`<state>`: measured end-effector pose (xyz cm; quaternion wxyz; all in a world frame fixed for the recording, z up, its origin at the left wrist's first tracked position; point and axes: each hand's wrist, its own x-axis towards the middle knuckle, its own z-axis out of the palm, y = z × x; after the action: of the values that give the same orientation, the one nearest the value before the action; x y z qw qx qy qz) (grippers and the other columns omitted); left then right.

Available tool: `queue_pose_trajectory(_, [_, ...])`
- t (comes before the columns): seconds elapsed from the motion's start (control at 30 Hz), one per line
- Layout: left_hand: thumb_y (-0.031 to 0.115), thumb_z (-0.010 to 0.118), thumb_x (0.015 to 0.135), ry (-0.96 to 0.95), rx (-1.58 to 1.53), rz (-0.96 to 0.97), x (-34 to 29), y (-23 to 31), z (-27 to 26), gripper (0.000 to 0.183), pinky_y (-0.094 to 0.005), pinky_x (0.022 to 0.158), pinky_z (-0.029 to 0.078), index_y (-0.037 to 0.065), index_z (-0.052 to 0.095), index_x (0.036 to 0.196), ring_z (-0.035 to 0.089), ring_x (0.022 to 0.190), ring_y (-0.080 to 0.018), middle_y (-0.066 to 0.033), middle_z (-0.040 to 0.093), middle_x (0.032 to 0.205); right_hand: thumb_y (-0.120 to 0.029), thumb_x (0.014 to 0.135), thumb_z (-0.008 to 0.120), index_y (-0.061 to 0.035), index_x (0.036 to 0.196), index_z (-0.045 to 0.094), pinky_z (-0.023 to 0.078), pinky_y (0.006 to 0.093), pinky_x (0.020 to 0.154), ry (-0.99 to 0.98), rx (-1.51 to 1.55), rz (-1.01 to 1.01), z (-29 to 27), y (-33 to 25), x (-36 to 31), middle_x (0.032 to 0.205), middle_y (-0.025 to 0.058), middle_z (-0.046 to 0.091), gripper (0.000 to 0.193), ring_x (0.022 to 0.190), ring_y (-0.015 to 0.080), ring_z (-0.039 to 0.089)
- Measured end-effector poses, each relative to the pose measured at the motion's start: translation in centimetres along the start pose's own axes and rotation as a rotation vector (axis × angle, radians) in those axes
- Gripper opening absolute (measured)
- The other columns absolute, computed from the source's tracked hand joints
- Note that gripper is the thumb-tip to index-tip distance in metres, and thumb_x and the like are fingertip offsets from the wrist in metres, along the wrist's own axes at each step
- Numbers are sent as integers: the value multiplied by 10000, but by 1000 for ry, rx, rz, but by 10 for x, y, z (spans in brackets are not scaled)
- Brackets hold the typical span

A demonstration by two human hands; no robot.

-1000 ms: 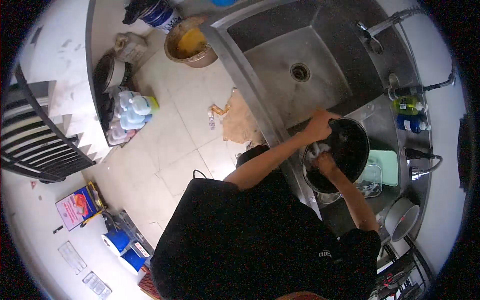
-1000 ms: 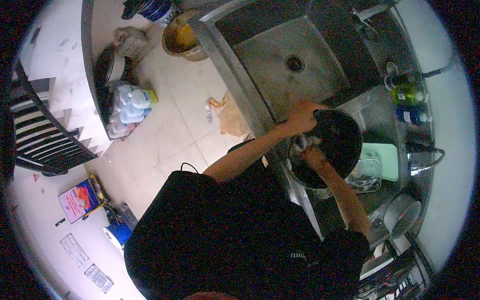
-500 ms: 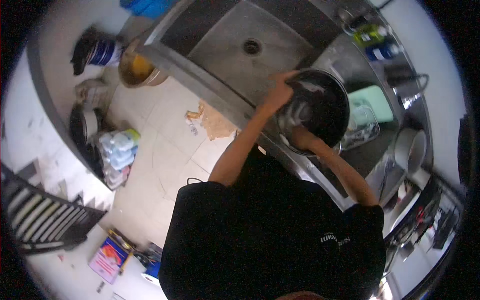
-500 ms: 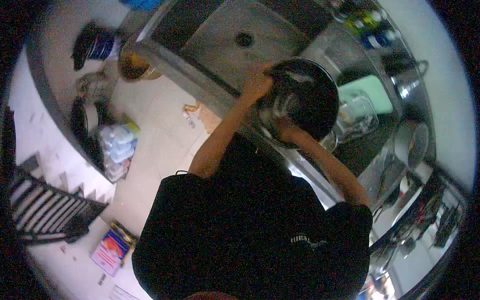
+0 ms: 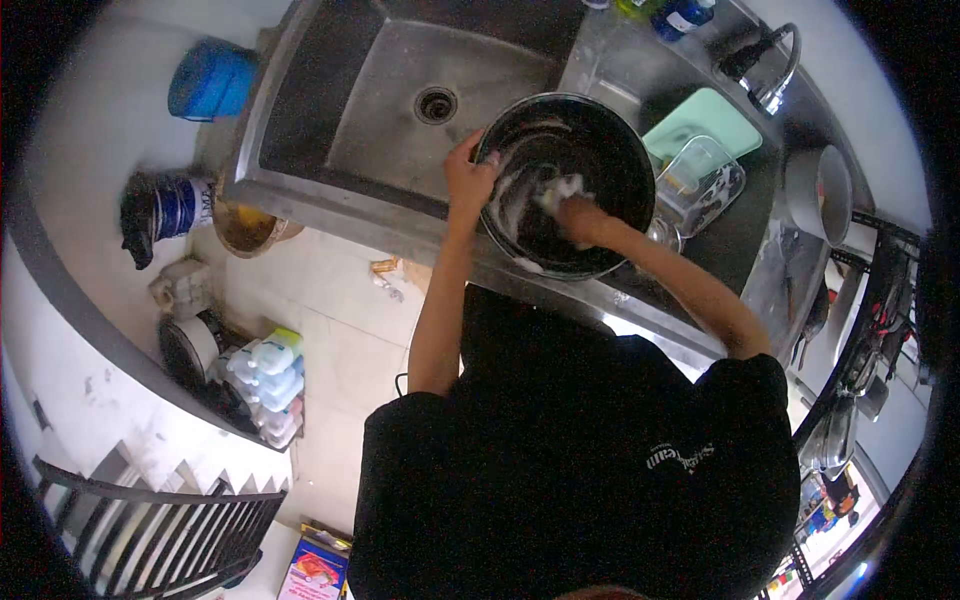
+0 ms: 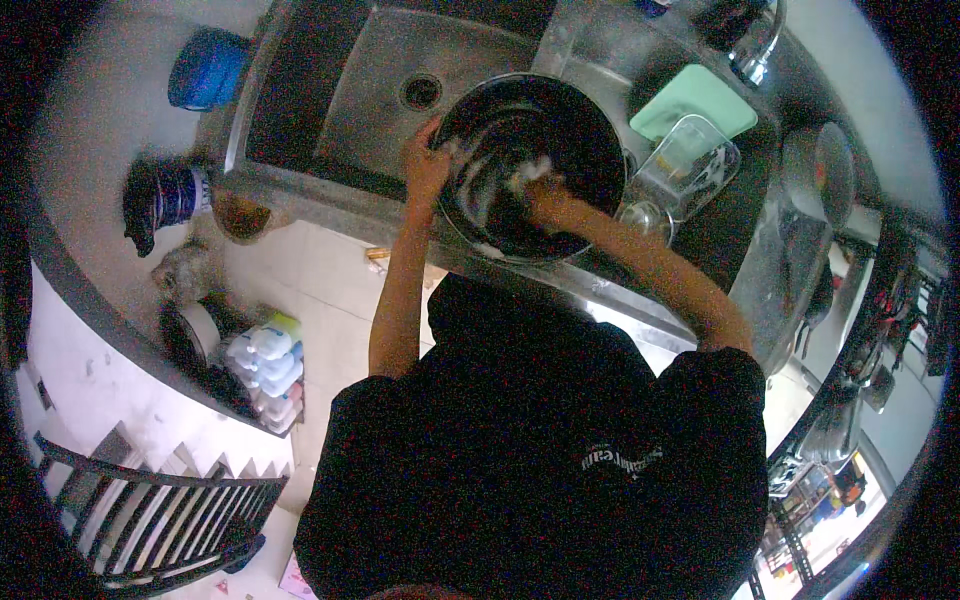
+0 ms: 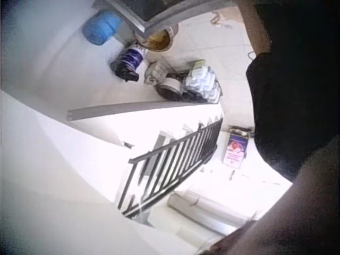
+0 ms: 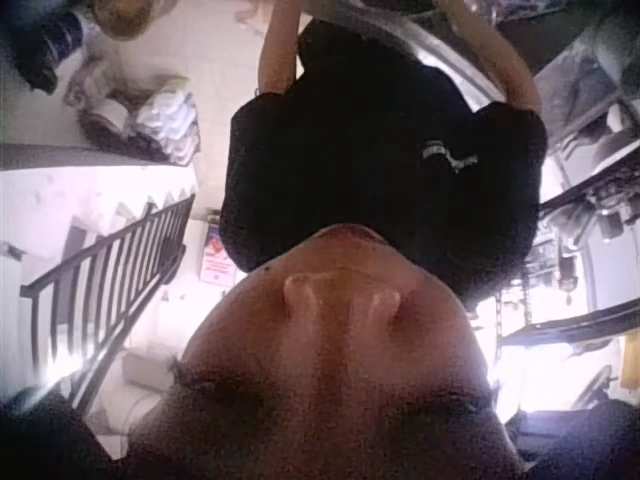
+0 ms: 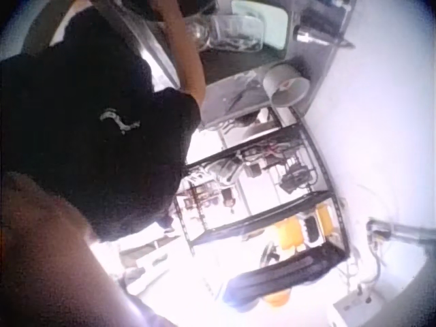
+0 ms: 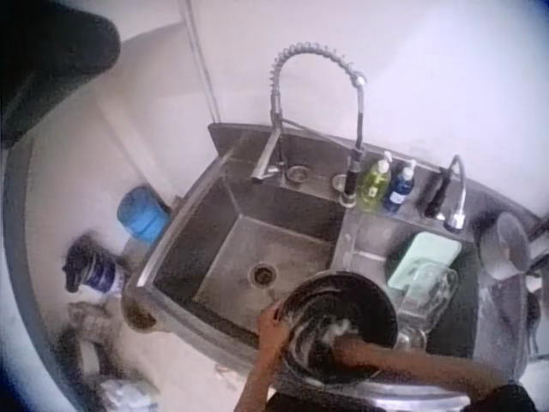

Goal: The person washes kitchen items including a tray, a metal mesh basket, bowls, and a spoon with a sponge in a double-basin stainless steel sink, rinsing them under running water and placing them on a rack.

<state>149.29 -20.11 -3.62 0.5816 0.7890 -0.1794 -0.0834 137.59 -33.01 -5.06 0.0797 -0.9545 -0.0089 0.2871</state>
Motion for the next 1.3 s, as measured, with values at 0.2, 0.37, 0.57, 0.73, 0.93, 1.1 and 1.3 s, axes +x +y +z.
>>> queue_pose_trajectory(0.2, [188, 523, 797, -157, -149, -21, 10, 10, 4, 219, -235, 637, 403, 0, 566, 901, 488, 666, -98, -37, 571, 732, -170, 726, 496, 27, 1078, 425, 379, 367, 813, 841, 1276, 538, 31, -35, 90, 988, 202, 511, 410, 922, 334, 484])
queue_pose_trajectory(0.37, [218, 521, 802, -224, -6, -166, 14, 29, 16, 241, -243, 608, 400, -5, 566, 880, 477, 617, -109, -38, 556, 663, -241, 748, 488, 27, 1034, 464, 383, 379, 813, 857, 1499, 760, 19, 12, 111, 968, 200, 528, 392, 909, 339, 494])
queue_pose_trajectory(0.57, [177, 538, 777, -8, 18, 87, 33, -13, 10, 219, -278, 613, 412, -15, 569, 878, 502, 625, -140, -80, 557, 644, -139, 732, 477, -50, 1078, 431, 351, 422, 845, 297, 675, -210, -18, -24, 24, 1055, 194, 476, 360, 1045, 340, 418])
queue_pose_trajectory(0.73, [62, 534, 727, -171, 95, 79, 35, 5, 13, 230, -272, 702, 419, -30, 551, 937, 557, 752, -164, -109, 589, 747, -137, 743, 434, -116, 1057, 436, 375, 431, 811, 26, 40, -353, -58, -8, 22, 1058, 141, 460, 315, 995, 297, 460])
queue_pose_trajectory(0.93, [-78, 483, 643, -151, 85, 104, 28, 10, 17, 358, -275, 757, 413, -20, 531, 992, 561, 814, -195, -149, 581, 896, -230, 759, 468, -127, 1051, 536, 300, 413, 864, 215, -860, 153, -9, 60, 57, 1066, 87, 528, 317, 1004, 222, 484])
queue_pose_trajectory(1.1, [-77, 486, 599, -108, 140, 112, 23, 9, 17, 393, -278, 783, 405, -43, 524, 989, 550, 886, -209, -168, 572, 937, -317, 732, 505, -94, 1198, 397, 293, 435, 905, -443, -277, 59, -6, 22, -9, 1253, 136, 355, 528, 1149, 297, 343])
queue_pose_trajectory(1.3, [-66, 474, 572, -66, 126, 200, 20, -3, 28, 404, -284, 781, 406, -45, 532, 971, 557, 879, -217, -166, 586, 897, -311, 772, 447, -73, 1043, 461, 383, 375, 741, 68, 990, -75, 12, -20, 16, 954, 138, 480, 360, 855, 264, 465])
